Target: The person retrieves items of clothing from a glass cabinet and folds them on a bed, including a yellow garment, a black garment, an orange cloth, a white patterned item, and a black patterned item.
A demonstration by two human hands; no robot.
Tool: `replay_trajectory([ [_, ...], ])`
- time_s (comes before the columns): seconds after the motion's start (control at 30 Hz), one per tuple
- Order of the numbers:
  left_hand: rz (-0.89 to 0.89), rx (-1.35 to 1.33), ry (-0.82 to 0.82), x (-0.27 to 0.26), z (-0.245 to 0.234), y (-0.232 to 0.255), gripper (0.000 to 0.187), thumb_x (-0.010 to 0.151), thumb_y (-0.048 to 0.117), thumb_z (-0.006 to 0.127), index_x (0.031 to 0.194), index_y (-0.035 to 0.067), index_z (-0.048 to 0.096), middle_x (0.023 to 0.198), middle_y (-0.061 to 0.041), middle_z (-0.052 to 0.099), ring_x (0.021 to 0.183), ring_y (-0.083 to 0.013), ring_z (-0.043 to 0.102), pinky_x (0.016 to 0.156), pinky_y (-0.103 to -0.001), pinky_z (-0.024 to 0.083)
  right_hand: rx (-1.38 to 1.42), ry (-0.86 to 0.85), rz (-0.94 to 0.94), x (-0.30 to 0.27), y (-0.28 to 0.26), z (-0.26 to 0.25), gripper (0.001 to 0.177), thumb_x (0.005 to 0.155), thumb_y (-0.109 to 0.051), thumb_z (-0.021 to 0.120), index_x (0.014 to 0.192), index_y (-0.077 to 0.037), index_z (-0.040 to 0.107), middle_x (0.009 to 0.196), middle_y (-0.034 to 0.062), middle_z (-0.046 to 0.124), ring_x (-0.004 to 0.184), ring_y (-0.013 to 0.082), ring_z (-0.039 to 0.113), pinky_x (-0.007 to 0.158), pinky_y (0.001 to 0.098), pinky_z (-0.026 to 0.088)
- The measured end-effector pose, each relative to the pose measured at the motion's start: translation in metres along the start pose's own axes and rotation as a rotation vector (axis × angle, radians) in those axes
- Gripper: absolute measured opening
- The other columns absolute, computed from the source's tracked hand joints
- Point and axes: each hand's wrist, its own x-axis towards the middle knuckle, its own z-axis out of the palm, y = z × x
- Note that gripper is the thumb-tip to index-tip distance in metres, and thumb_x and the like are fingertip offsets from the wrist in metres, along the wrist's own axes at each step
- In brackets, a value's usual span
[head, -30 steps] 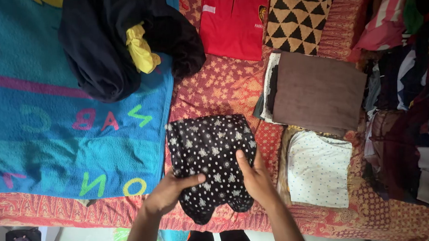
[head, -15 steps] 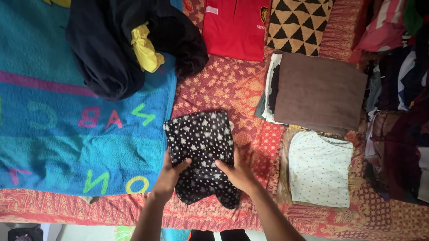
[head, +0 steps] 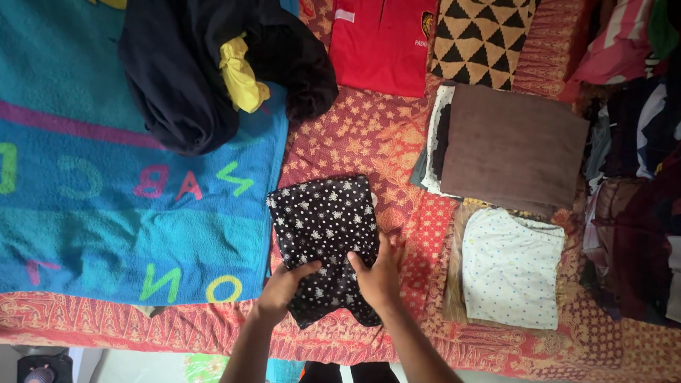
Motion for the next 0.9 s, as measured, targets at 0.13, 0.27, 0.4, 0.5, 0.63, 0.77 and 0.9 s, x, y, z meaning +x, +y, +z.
replay_trajectory([
  [0.13, 0.216, 0.040, 0.040, -0.008, 0.014, -0.001, 0.045, 0.085, 0.018, 0.063, 0.127, 0.003, 0.064, 0.114, -0.010, 0.076, 0.104, -0.0231, 0.071, 0.091, -0.037, 0.058, 0.123, 0.126, -0.060, -0.024, -0.027, -0.014, 0.085, 0.085, -0.051, 0.061, 0.157, -0.017, 0.031, 0.141, 0.0137, 0.054, 0.124, 0.0314, 0.057, 0.104, 0.0499, 0.052],
  [0.27, 0.177, 0.215, 0.195, -0.030, 0.039, 0.017, 0.034, 0.086, 0.016, 0.068, 0.116, 0.000, 0.071, 0.100, -0.014, 0.079, 0.088, -0.0249, 0.074, 0.082, -0.039, 0.058, 0.572, -0.057, -0.238, -0.024, -0.037, -0.017, 0.065, 0.100, -0.055, 0.040, 0.151, -0.014, 0.040, 0.134, 0.0045, 0.059, 0.120, 0.0202, 0.057, 0.101, 0.0458, 0.047],
  [0.4, 0.420, 0.611, 0.273, -0.060, 0.072, 0.043, 0.048, 0.078, 0.013, 0.077, 0.125, 0.013, 0.067, 0.101, -0.012, 0.078, 0.086, -0.0274, 0.076, 0.082, -0.041, 0.058, 1.133, -0.452, 0.016, -0.012, -0.032, -0.027, 0.068, 0.102, -0.061, 0.037, 0.139, -0.008, 0.059, 0.119, 0.0094, 0.069, 0.110, 0.0238, 0.064, 0.094, 0.0424, 0.052],
  [0.5, 0.520, 0.892, 0.275, -0.086, 0.092, 0.060, 0.074, 0.071, 0.012, 0.082, 0.141, 0.025, 0.060, 0.105, -0.014, 0.070, 0.082, -0.0345, 0.071, 0.078, -0.045, 0.056, 1.357, -0.496, 0.228, -0.004, -0.029, -0.039, 0.059, 0.108, -0.057, 0.045, 0.127, -0.002, 0.058, 0.115, 0.0149, 0.065, 0.107, 0.0326, 0.063, 0.090, 0.0508, 0.053],
  [0.63, 0.668, 1.164, 0.326, -0.097, 0.103, 0.070, 0.089, 0.068, 0.006, 0.077, 0.148, 0.037, 0.055, 0.085, -0.009, 0.057, 0.077, -0.0315, 0.062, 0.073, -0.044, 0.054, 1.532, -0.505, 0.342, -0.003, -0.039, -0.052, 0.067, 0.097, -0.058, 0.043, 0.129, -0.001, 0.060, 0.126, 0.0158, 0.066, 0.117, 0.0321, 0.064, 0.100, 0.0481, 0.054],
  [0.77, 0.850, 1.444, 0.417, -0.090, 0.093, 0.070, 0.090, 0.073, -0.004, 0.067, 0.148, 0.043, 0.055, 0.080, -0.003, 0.051, 0.078, -0.0228, 0.055, 0.076, -0.037, 0.049, 1.633, -0.565, 0.121, 0.011, -0.068, -0.070, 0.072, 0.095, -0.062, 0.044, 0.137, -0.004, 0.052, 0.136, 0.0163, 0.058, 0.125, 0.0330, 0.056, 0.104, 0.0503, 0.047],
  [0.9, 0.855, 1.622, 0.302, -0.081, 0.077, 0.053, 0.084, 0.084, -0.004, 0.061, 0.151, 0.045, 0.051, 0.094, -0.004, 0.051, 0.089, -0.0259, 0.049, 0.083, -0.042, 0.043, 1.698, -0.520, -0.110, 0.006, -0.065, -0.093, 0.080, 0.092, -0.066, 0.045, 0.146, -0.007, 0.044, 0.146, 0.0167, 0.049, 0.133, 0.0338, 0.049, 0.108, 0.0524, 0.041],
])
